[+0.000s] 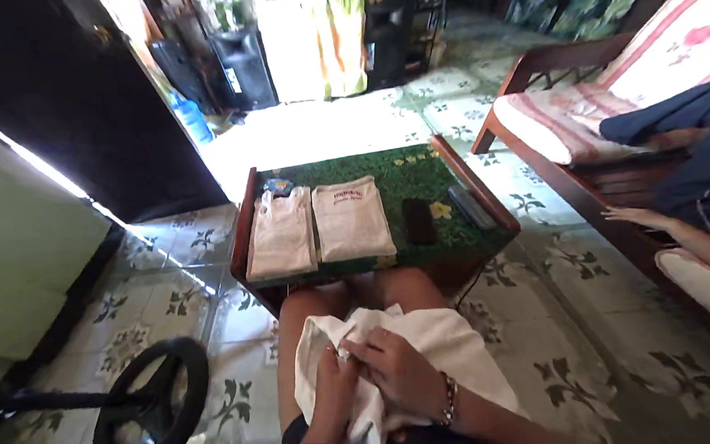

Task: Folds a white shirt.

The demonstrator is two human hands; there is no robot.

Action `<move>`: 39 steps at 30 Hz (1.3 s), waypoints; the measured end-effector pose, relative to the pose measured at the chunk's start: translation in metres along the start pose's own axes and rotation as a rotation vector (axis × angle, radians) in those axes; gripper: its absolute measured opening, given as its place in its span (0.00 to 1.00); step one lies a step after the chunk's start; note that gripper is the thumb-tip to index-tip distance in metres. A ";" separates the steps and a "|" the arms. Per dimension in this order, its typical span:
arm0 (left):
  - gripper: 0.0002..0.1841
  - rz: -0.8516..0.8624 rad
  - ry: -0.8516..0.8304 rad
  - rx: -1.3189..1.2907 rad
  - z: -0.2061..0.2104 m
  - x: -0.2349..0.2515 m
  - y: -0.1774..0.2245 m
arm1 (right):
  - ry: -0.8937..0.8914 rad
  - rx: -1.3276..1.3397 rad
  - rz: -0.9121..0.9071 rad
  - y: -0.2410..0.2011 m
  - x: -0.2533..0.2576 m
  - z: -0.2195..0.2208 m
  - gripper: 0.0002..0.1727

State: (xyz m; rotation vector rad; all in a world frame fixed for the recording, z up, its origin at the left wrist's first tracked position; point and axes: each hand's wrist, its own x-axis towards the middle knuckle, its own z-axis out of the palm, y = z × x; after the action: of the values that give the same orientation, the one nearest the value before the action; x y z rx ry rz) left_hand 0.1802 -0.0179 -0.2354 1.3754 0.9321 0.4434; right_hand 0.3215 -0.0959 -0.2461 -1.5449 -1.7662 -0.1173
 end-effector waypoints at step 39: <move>0.25 0.251 -0.241 0.664 -0.002 -0.008 0.006 | -0.349 0.777 0.658 0.016 -0.019 -0.007 0.52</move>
State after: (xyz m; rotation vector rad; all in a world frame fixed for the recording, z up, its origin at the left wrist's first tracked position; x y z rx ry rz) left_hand 0.1751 -0.0220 -0.2274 2.1132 0.7328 0.1429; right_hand 0.3383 -0.1107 -0.2585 -1.4876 -1.2008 1.0824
